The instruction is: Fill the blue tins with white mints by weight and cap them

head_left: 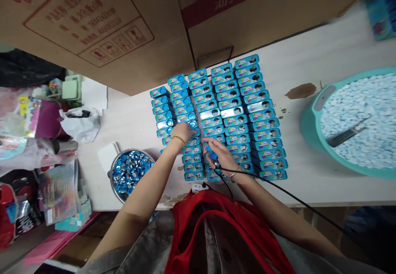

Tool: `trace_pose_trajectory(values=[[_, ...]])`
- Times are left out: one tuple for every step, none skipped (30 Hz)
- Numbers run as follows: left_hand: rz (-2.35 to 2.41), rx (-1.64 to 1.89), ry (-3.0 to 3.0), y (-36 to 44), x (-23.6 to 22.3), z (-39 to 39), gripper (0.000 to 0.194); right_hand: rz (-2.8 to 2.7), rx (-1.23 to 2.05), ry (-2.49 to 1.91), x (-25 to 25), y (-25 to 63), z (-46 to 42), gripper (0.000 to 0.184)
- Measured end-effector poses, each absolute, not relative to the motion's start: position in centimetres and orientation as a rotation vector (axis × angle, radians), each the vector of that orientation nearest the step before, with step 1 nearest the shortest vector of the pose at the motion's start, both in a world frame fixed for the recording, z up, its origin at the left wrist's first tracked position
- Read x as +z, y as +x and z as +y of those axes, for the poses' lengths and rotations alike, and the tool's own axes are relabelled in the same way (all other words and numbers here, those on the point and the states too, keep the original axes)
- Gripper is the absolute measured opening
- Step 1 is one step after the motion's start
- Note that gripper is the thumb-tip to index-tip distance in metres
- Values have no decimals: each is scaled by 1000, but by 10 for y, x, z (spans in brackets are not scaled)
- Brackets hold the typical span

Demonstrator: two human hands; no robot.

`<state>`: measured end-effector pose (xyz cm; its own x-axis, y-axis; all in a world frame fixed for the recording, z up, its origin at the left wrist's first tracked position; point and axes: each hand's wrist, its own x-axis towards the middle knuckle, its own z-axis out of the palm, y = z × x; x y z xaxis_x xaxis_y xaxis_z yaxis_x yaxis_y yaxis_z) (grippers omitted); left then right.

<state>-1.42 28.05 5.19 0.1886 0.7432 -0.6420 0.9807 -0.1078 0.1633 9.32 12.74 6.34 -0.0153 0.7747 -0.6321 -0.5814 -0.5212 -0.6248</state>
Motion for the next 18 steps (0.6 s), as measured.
trace_pose_trajectory(values=[[1607, -603, 1910, -12, 50, 285, 27, -210, 1722, -1231, 63, 94, 128, 39], [1604, -642, 1911, -10, 49, 289, 29, -196, 1720, -1217, 62, 94, 128, 39], [1600, -669, 1914, -9, 49, 292, 31, -186, 1720, -1203, 62, 94, 129, 40], [1594, -680, 1920, -8, 50, 294, 32, -180, 1722, -1189, 61, 94, 129, 40], [1584, -676, 1930, -7, 52, 295, 32, -176, 1726, -1174, 62, 93, 130, 41], [1566, -655, 1946, -7, 55, 295, 30, -171, 1730, -1158, 62, 92, 131, 42], [1539, -615, 1966, -8, 60, 292, 27, -165, 1731, -1145, 63, 92, 131, 44], [1500, -565, 1987, -10, 66, 286, 23, -159, 1731, -1133, 63, 92, 131, 45], [1450, -516, 2009, -12, 72, 278, 20, -151, 1729, -1125, 64, 92, 130, 45], [1366, -455, 2014, -16, 78, 268, 18, -145, 1728, -1118, 65, 92, 128, 46], [1262, -372, 1976, -20, 83, 256, 17, -139, 1729, -1115, 65, 92, 126, 46], [1163, -277, 1902, -24, 87, 242, 17, -134, 1735, -1112, 66, 92, 124, 46], [1085, -182, 1810, -29, 89, 229, 16, -129, 1746, -1111, 66, 90, 121, 47], [1039, -96, 1717, -33, 90, 217, 15, -125, 1762, -1111, 66, 89, 119, 48], [1031, -28, 1640, -37, 90, 206, 14, -120, 1782, -1113, 67, 86, 116, 49], [1060, 13, 1594, -41, 89, 197, 13, -114, 1800, -1116, 67, 83, 115, 49], [1119, 27, 1586, -44, 86, 192, 14, -106, 1813, -1123, 68, 80, 113, 48], [1174, 32, 1595, -46, 83, 189, 15, -96, 1820, -1133, 68, 76, 112, 47]])
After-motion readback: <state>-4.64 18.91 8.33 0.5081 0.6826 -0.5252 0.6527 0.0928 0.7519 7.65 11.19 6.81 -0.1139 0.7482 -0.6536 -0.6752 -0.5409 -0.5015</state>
